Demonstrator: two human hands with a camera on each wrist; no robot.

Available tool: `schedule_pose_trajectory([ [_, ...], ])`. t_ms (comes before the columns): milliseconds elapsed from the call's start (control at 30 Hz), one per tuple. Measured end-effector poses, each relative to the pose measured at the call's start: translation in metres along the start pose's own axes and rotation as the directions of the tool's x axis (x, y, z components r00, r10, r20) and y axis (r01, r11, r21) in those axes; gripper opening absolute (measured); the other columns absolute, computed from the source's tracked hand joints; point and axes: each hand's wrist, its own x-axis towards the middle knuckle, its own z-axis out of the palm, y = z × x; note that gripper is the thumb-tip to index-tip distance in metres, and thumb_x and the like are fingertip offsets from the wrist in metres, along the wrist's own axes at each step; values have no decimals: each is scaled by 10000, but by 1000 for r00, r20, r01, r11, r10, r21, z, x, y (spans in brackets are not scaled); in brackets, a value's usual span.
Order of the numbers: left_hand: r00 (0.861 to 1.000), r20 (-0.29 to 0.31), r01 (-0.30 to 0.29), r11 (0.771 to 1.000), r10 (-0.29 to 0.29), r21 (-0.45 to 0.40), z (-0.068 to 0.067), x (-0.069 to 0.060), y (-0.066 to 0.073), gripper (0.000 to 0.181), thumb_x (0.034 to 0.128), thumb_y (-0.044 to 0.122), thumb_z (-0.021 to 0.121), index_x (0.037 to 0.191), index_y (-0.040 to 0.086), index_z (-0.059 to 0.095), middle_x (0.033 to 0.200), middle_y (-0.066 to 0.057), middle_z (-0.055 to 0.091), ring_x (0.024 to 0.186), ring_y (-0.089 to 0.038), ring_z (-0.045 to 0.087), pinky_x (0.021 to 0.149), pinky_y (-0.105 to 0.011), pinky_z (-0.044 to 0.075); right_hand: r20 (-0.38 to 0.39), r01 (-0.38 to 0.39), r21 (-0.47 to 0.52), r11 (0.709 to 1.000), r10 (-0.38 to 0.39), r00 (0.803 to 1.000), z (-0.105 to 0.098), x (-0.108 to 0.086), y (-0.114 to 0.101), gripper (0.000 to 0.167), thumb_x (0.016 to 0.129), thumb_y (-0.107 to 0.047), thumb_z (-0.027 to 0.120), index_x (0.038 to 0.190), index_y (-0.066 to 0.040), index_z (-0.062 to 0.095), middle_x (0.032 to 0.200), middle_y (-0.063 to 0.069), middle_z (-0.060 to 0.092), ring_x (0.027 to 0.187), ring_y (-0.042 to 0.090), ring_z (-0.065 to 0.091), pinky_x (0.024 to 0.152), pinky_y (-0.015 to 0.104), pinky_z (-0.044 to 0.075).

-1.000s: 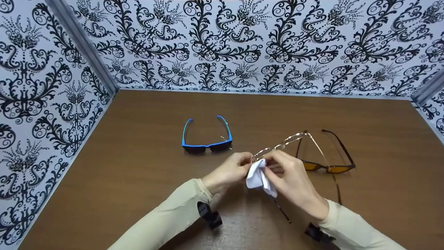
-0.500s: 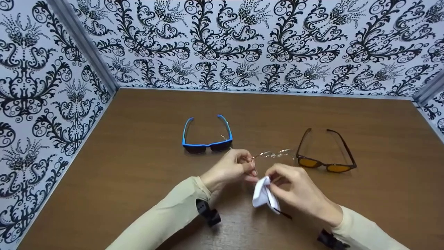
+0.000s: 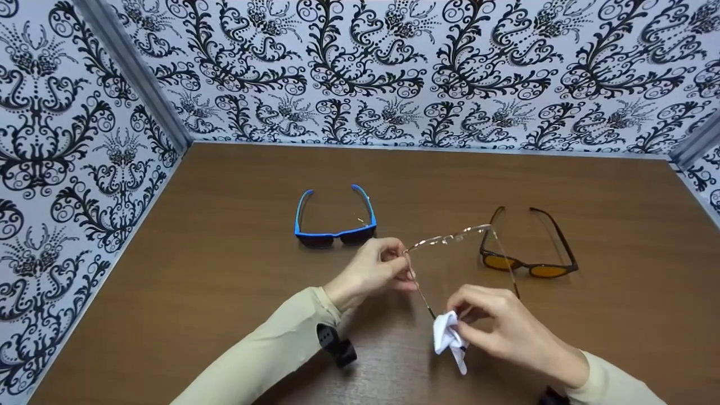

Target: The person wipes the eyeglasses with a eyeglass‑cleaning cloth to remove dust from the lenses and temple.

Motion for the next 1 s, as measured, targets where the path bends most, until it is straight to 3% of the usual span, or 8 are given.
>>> schedule_pose_trajectory([
  [200,1000,-17,-11,1000,11,6,1,0,0,158,853,-142,452,751,-30,496,657,-122,579,589,-188,624,656,-387,582,-37,-140,-22,990,139,990,0,5,-5,333,711,195,687,935,-41,615,844,53,648,701,137,657,588,227,555],
  [400,997,-50,-46,993,51,110,5,0,-4,122,870,-119,495,774,-49,522,679,-106,597,614,-178,639,638,-357,582,-145,-263,-9,965,259,955,17,24,-5,241,771,144,696,928,-28,633,893,76,660,723,186,674,624,269,570],
  [467,994,-62,-79,974,94,214,7,1,-5,115,858,-99,521,766,-33,544,685,-64,594,631,-136,612,641,-301,568,-204,-294,3,956,289,935,20,31,-4,247,770,161,681,926,-26,640,900,61,667,740,187,679,639,271,571],
  [567,983,-85,-120,914,165,387,8,1,-5,114,812,-57,545,727,17,554,667,15,566,624,-78,533,611,-221,472,-289,-322,33,946,317,903,23,40,-2,265,765,191,651,933,-14,642,908,47,674,767,193,682,662,277,571],
  [633,975,-98,-135,876,202,463,8,1,-4,107,793,-27,553,710,40,555,658,56,533,629,-64,493,603,-206,394,-331,-325,45,945,321,888,24,44,0,275,759,207,637,939,-1,640,912,45,673,785,204,683,675,282,571],
  [667,973,-102,-136,869,208,475,8,1,-3,105,791,-16,552,706,44,554,654,63,525,631,-61,482,607,-210,381,-345,-319,52,946,317,883,24,45,1,275,758,213,630,943,9,637,916,51,671,786,213,684,676,287,572],
  [867,974,-117,-121,888,192,444,9,3,-2,102,808,-7,560,713,30,564,661,43,524,652,-83,479,604,-220,379,-374,-264,65,962,268,888,24,45,6,298,756,237,594,961,25,633,937,54,660,784,219,685,657,307,575],
  [1000,981,-127,-95,936,146,338,8,3,-2,94,811,-46,539,734,4,559,685,-26,595,647,-103,569,588,-219,495,-318,-234,75,969,246,916,21,37,6,304,766,230,616,973,7,632,943,54,654,779,205,675,646,314,577],
])
